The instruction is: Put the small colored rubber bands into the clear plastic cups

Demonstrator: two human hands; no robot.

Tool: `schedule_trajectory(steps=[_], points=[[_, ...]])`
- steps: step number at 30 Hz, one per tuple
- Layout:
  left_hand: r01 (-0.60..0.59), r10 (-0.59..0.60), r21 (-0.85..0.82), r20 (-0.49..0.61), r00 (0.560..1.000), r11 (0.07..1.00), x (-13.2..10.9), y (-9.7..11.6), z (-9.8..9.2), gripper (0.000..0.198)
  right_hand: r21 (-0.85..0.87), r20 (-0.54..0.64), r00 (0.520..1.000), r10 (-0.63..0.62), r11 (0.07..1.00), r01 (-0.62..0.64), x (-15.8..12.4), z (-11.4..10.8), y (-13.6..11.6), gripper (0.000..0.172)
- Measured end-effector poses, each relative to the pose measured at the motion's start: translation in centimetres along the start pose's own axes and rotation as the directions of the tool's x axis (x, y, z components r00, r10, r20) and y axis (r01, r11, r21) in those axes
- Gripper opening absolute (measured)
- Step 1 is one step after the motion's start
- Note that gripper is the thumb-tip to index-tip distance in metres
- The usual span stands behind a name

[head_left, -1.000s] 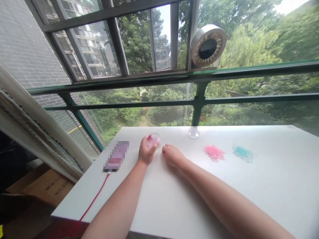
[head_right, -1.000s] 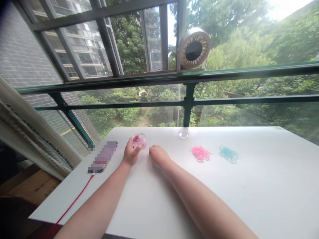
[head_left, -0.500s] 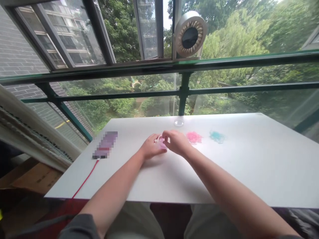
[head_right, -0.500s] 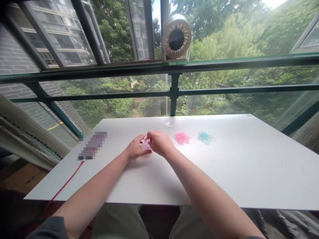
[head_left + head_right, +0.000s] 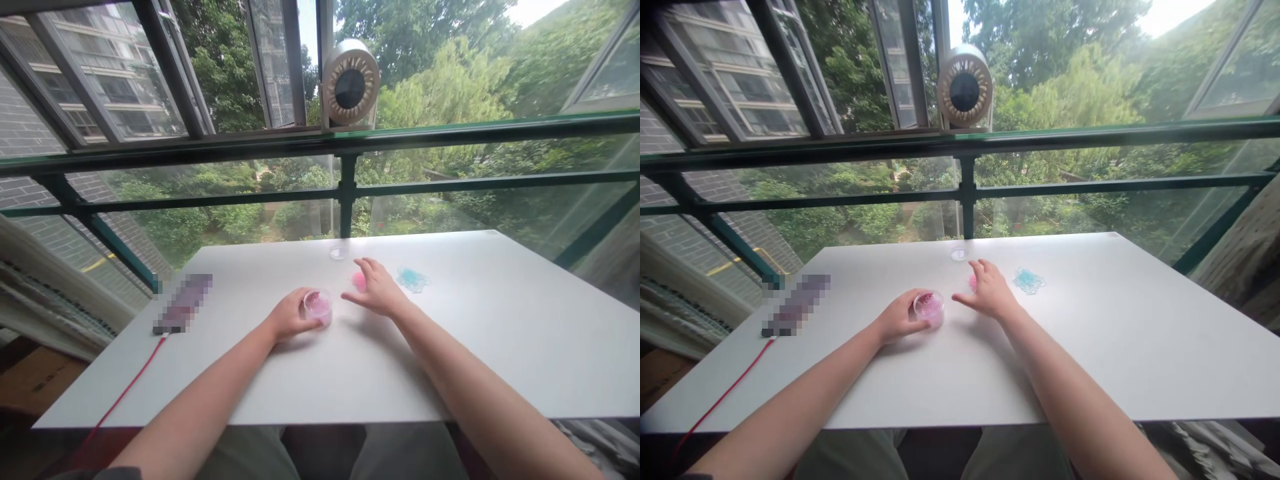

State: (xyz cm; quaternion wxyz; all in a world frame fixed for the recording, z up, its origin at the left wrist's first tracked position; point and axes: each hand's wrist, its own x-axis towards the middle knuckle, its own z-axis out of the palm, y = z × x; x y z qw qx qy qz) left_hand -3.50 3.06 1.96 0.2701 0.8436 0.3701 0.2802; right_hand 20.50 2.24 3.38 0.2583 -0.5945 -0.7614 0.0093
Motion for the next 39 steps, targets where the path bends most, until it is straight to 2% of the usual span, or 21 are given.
schedule_trajectory(steps=[2,4,6,10,13,17,21,23,25,28,32,33,34,36,37,39], points=[[0.002,-0.002,0.000,-0.005,1.000,1.000,0.1,-0.2,0.1,0.056,-0.047,0.089,0.995,0.048,0.998,-0.044,0.4,1.1,2.6,0.098],[0.000,0.000,-0.003,-0.006,1.000,1.000,0.1,-0.3,0.1,0.057,-0.072,0.153,0.988,0.021,0.997,-0.010,0.9,2.2,4.0,0.098],[0.006,-0.005,-0.012,0.012,1.000,1.000,0.2,-0.4,-0.1,0.058,-0.073,0.166,0.986,-0.023,0.997,0.036,1.3,2.8,4.5,0.083],[0.026,-0.025,-0.009,0.067,0.997,1.000,0.1,-0.3,-0.4,0.060,-0.023,0.100,0.991,-0.093,0.995,0.096,1.5,2.9,4.2,0.039],[0.031,-0.031,-0.004,0.065,0.997,1.000,-0.1,-0.3,-0.5,0.060,-0.023,0.077,0.988,-0.132,0.991,0.135,1.2,2.6,4.0,0.022],[0.023,-0.022,-0.014,0.058,0.998,1.000,-0.1,-0.3,-0.4,0.059,-0.091,0.087,0.988,-0.128,0.987,0.136,0.9,2.6,3.9,0.020],[0.018,-0.018,-0.006,0.043,0.999,1.000,0.0,-0.1,-0.3,0.060,-0.138,0.115,0.989,-0.095,0.984,0.111,0.8,2.9,3.7,0.027],[0.027,-0.027,-0.008,0.049,0.998,1.000,0.1,0.1,-0.3,0.060,-0.069,0.093,0.994,-0.065,0.995,0.071,0.7,2.9,3.7,0.029],[0.045,-0.044,-0.018,0.054,0.998,0.999,0.2,0.3,-0.2,0.061,0.136,0.006,1.000,0.016,0.991,-0.017,0.7,2.8,3.8,0.029],[0.066,-0.063,-0.032,0.070,0.996,0.997,0.5,0.5,-0.2,0.061,0.435,-0.133,0.971,0.201,0.892,-0.125,0.8,2.6,4.4,0.035],[0.074,-0.069,-0.045,0.102,0.992,0.996,1.3,1.1,0.4,0.059,0.549,-0.226,0.911,0.345,0.818,-0.173,1.4,1.9,4.2,0.042],[0.077,-0.072,-0.049,0.097,0.993,0.996,1.5,1.3,0.7,0.059,0.615,-0.236,0.894,0.381,0.771,-0.166,1.6,1.6,3.7,0.042],[0.081,-0.076,-0.052,0.087,0.993,0.995,1.8,1.5,1.1,0.058,0.693,-0.238,0.880,0.410,0.706,-0.142,1.9,1.2,3.0,0.043],[0.093,-0.091,-0.050,0.044,0.995,0.994,2.3,2.1,1.8,0.057,0.909,-0.205,0.857,0.473,0.416,-0.011,2.2,0.2,1.1,0.044],[0.090,-0.089,-0.047,0.028,0.996,0.995,2.5,2.4,2.1,0.056,0.957,-0.191,0.865,0.463,0.283,0.060,2.2,-0.4,0.0,0.045],[0.075,-0.075,-0.038,0.016,0.997,0.996,2.8,3.0,2.6,0.055,0.986,-0.161,0.892,0.422,0.106,0.128,2.1,-1.3,-2.2,0.046]])
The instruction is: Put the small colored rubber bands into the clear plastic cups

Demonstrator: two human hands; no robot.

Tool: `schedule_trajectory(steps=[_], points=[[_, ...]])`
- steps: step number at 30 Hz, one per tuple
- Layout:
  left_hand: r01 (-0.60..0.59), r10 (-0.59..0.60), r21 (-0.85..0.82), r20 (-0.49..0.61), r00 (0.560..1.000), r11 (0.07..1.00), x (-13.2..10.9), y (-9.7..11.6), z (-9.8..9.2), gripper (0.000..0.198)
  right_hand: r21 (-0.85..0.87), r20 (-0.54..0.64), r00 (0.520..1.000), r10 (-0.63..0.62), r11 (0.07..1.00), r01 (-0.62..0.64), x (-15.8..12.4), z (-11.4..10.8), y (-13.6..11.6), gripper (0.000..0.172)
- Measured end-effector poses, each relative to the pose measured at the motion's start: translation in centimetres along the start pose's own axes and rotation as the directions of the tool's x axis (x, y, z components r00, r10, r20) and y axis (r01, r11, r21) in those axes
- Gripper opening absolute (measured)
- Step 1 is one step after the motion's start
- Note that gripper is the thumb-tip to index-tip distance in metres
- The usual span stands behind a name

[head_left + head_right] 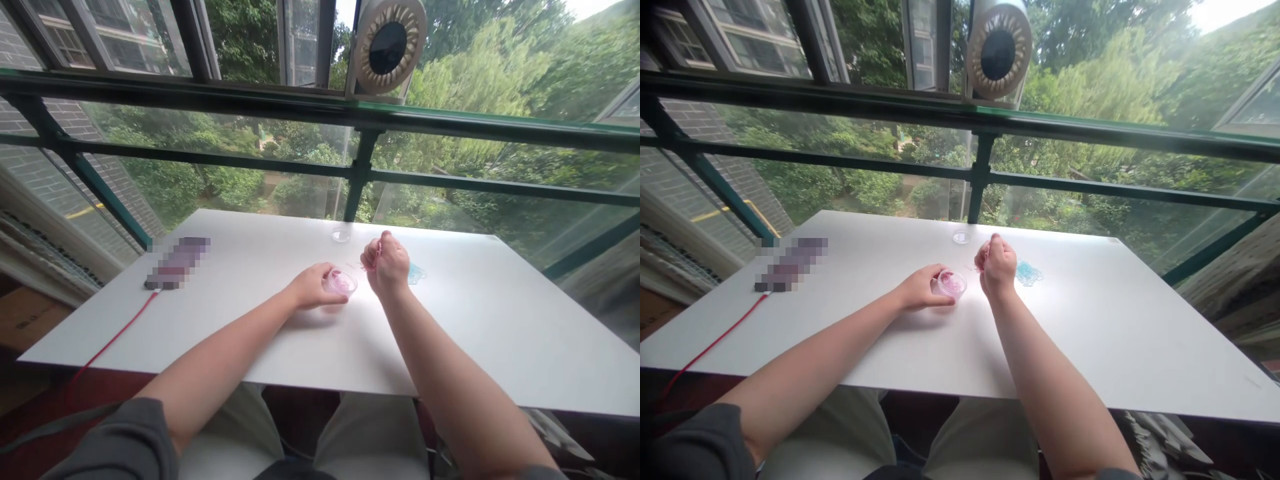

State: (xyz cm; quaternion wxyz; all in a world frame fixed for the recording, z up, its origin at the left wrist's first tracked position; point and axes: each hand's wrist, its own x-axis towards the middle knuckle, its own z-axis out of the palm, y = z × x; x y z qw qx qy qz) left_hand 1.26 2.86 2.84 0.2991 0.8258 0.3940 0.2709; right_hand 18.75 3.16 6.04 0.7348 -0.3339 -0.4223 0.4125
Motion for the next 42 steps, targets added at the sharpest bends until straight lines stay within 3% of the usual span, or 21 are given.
schedule_trajectory(steps=[5,12,18,23,32,37,42], points=[[-0.009,0.010,0.022,-0.012,1.000,1.000,-0.3,0.6,0.7,0.054,0.100,0.067,0.993,0.100,0.989,-0.106,-2.4,2.7,-0.5,0.047],[-0.047,0.054,0.065,-0.106,0.993,0.997,-1.0,0.5,1.5,0.054,-0.034,0.008,0.995,0.099,0.995,-0.098,-3.3,2.7,1.7,0.039],[-0.030,0.036,0.053,-0.108,0.993,0.998,-1.1,0.7,1.5,0.051,-0.396,0.056,0.998,0.001,0.918,0.021,-3.4,1.7,1.9,0.036],[-0.018,0.022,0.041,-0.100,0.995,0.999,-1.1,0.8,1.4,0.054,-0.547,0.119,0.992,-0.032,0.832,0.093,-3.5,1.3,1.9,0.036],[-0.013,0.019,0.066,-0.092,0.996,0.998,-1.2,1.1,1.2,0.044,-0.659,0.233,0.972,-0.025,0.731,0.177,-3.9,1.0,1.8,0.031],[-0.012,0.021,0.078,-0.112,0.993,0.997,-1.3,1.3,1.3,0.044,-0.680,0.361,0.926,-0.113,0.648,0.344,-4.0,1.1,1.8,0.026],[-0.024,0.033,0.077,-0.109,0.993,0.997,-1.4,1.4,1.3,0.042,-0.735,0.448,0.891,-0.069,0.539,0.411,-4.0,0.8,1.6,0.020]])
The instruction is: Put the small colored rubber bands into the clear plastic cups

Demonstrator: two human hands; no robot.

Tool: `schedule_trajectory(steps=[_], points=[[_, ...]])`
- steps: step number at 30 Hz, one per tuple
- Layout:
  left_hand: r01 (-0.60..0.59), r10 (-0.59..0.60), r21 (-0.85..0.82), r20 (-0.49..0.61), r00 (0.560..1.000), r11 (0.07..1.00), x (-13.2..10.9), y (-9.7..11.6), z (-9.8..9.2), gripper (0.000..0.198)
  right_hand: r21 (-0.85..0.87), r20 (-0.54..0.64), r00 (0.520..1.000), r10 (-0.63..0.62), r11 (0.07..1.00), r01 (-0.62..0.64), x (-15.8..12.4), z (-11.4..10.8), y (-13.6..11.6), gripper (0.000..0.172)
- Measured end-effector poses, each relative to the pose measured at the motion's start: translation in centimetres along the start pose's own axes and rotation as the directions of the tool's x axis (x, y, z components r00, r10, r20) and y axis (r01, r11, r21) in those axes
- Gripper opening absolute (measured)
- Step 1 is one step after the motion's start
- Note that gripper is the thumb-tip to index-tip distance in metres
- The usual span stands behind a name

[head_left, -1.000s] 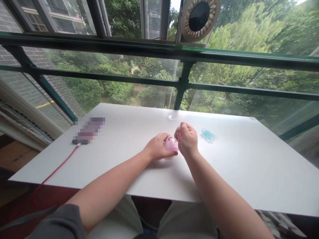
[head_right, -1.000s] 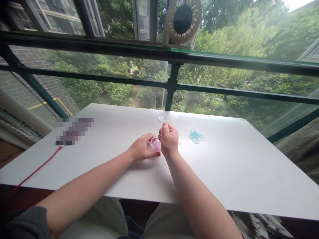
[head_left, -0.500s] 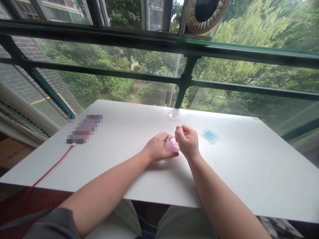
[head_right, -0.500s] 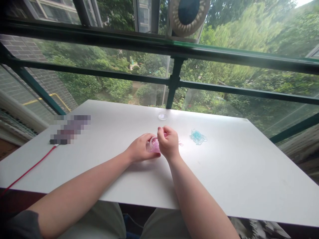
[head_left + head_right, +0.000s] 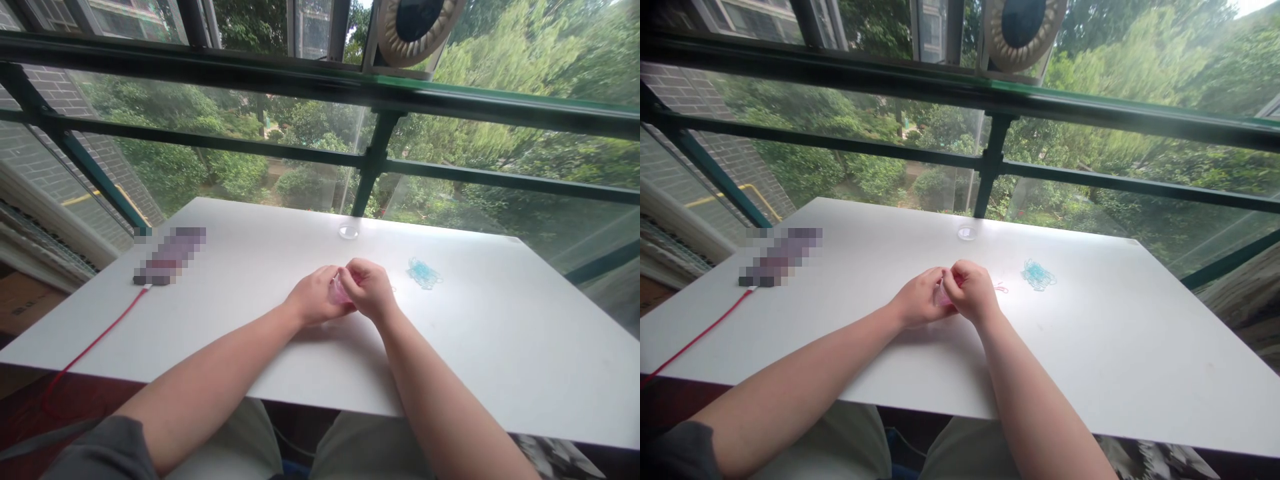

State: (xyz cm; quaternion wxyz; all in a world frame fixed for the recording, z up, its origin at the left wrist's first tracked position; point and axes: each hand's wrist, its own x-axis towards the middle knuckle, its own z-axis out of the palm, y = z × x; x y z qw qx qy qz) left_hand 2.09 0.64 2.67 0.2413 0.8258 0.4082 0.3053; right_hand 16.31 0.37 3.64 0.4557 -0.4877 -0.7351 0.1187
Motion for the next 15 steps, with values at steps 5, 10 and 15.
schedule_trajectory(steps=[5,10,15], points=[[-0.029,0.029,-0.012,0.012,1.000,1.000,-0.1,0.1,0.0,0.040,-0.087,0.053,0.998,-0.020,0.996,0.024,-0.1,-0.5,-0.2,0.023],[-0.031,0.031,-0.003,0.014,0.999,1.000,-0.1,0.0,0.0,0.041,-0.070,0.181,0.977,-0.115,0.989,0.129,-0.1,-0.9,-0.3,0.042],[0.009,-0.010,0.014,0.023,1.000,1.000,-0.1,-0.1,0.0,0.044,0.025,0.162,0.974,-0.157,0.988,0.155,-0.3,-1.1,-0.2,0.044]])
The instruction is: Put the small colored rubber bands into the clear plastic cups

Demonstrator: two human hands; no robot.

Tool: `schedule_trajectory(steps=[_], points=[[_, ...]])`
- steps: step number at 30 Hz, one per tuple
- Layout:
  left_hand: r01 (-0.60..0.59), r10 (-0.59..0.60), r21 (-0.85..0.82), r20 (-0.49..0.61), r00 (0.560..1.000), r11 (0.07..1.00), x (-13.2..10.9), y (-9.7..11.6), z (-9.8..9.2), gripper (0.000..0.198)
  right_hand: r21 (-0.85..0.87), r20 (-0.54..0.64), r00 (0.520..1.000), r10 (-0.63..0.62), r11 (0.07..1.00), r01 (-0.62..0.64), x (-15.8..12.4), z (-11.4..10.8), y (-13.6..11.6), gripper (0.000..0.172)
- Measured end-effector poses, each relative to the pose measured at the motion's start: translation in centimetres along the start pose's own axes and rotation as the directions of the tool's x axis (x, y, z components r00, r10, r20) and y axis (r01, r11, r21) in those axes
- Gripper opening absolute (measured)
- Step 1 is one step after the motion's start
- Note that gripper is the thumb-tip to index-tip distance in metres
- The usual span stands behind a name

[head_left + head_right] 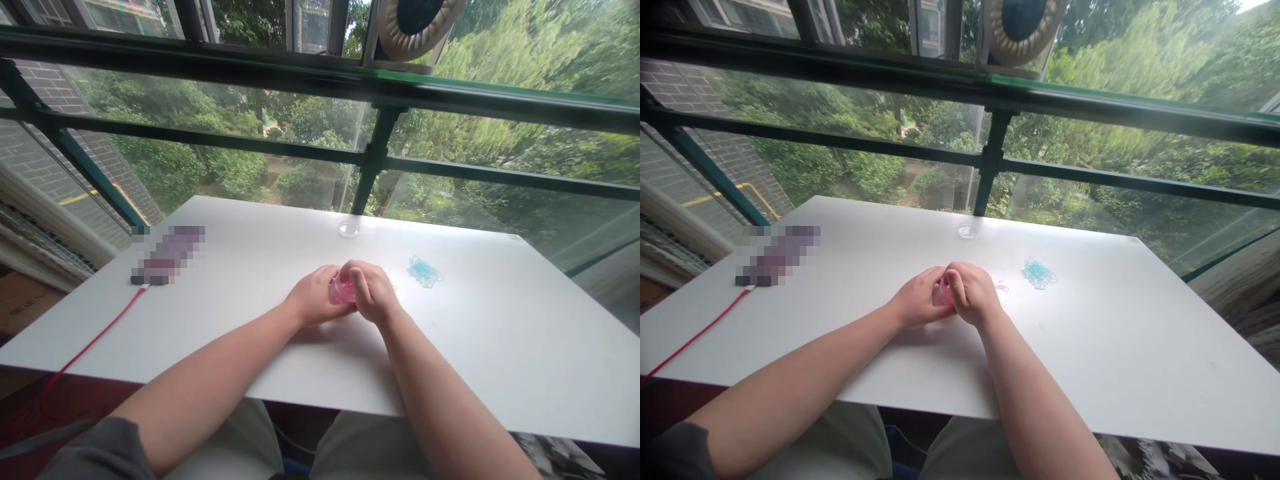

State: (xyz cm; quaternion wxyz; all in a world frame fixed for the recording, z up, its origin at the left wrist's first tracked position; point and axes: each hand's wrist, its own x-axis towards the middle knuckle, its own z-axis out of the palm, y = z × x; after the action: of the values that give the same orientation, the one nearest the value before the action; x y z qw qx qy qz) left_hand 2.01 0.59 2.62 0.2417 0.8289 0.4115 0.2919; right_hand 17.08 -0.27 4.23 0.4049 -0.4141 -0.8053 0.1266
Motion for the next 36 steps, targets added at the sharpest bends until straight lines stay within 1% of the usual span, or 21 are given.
schedule_trajectory(steps=[4,9,12,15,19,21,24,26,28,30,31,33,35,36], points=[[-0.017,0.017,-0.012,-0.002,1.000,1.000,0.0,0.1,0.0,0.044,0.090,-0.116,0.991,0.061,0.995,-0.051,-0.1,0.0,0.0,0.040],[-0.005,0.004,-0.024,-0.002,1.000,1.000,0.0,0.2,0.1,0.044,0.180,-0.140,0.983,0.115,0.980,-0.089,-0.1,0.1,-0.2,0.041],[-0.010,0.010,-0.013,0.007,1.000,1.000,0.0,0.1,0.1,0.046,0.254,-0.212,0.967,0.139,0.964,-0.082,-0.1,0.4,-0.4,0.043],[-0.043,0.043,-0.031,0.004,0.999,0.999,0.0,0.1,0.1,0.052,0.422,-0.295,0.934,0.200,0.905,-0.060,0.0,0.8,-0.7,0.040],[-0.051,0.050,-0.045,-0.027,0.998,0.998,-0.1,-0.1,0.1,0.060,0.645,-0.340,0.890,0.304,0.764,-0.015,0.5,0.6,-0.7,0.039],[-0.048,0.047,-0.046,-0.041,0.998,0.998,-0.1,-0.2,0.2,0.065,0.705,-0.342,0.874,0.344,0.709,-0.003,0.8,0.3,-0.7,0.040],[-0.056,0.053,-0.058,-0.043,0.998,0.997,-0.1,-0.2,0.3,0.067,0.766,-0.281,0.881,0.381,0.641,-0.033,1.3,-0.2,-0.6,0.042],[-0.055,0.052,-0.065,-0.046,0.998,0.996,0.0,-0.2,0.3,0.067,0.792,-0.239,0.882,0.405,0.608,-0.065,1.5,-0.5,-0.5,0.043],[-0.051,0.048,-0.064,-0.044,0.998,0.997,0.0,-0.2,0.3,0.066,0.805,-0.232,0.871,0.434,0.589,-0.079,1.7,-0.8,-0.3,0.045],[-0.054,0.051,-0.064,-0.043,0.998,0.996,0.0,-0.3,0.2,0.066,0.806,-0.260,0.848,0.462,0.588,-0.073,1.8,-1.3,0.4,0.046],[-0.057,0.054,-0.065,-0.045,0.998,0.996,0.0,-0.4,0.1,0.065,0.796,-0.287,0.834,0.472,0.602,-0.067,1.8,-1.6,0.9,0.045],[-0.051,0.048,-0.064,-0.053,0.997,0.997,0.0,-0.8,-0.1,0.063,0.735,-0.358,0.802,0.479,0.674,-0.074,1.7,-2.5,2.4,0.039],[-0.022,0.018,-0.054,-0.060,0.998,0.998,0.1,-1.3,-0.4,0.061,0.608,-0.414,0.778,0.473,0.780,-0.150,1.5,-3.3,4.1,0.031],[-0.002,-0.001,-0.047,-0.060,0.998,0.999,0.1,-1.5,-0.5,0.060,0.559,-0.422,0.766,0.485,0.805,-0.201,1.3,-3.7,5.0,0.030]])
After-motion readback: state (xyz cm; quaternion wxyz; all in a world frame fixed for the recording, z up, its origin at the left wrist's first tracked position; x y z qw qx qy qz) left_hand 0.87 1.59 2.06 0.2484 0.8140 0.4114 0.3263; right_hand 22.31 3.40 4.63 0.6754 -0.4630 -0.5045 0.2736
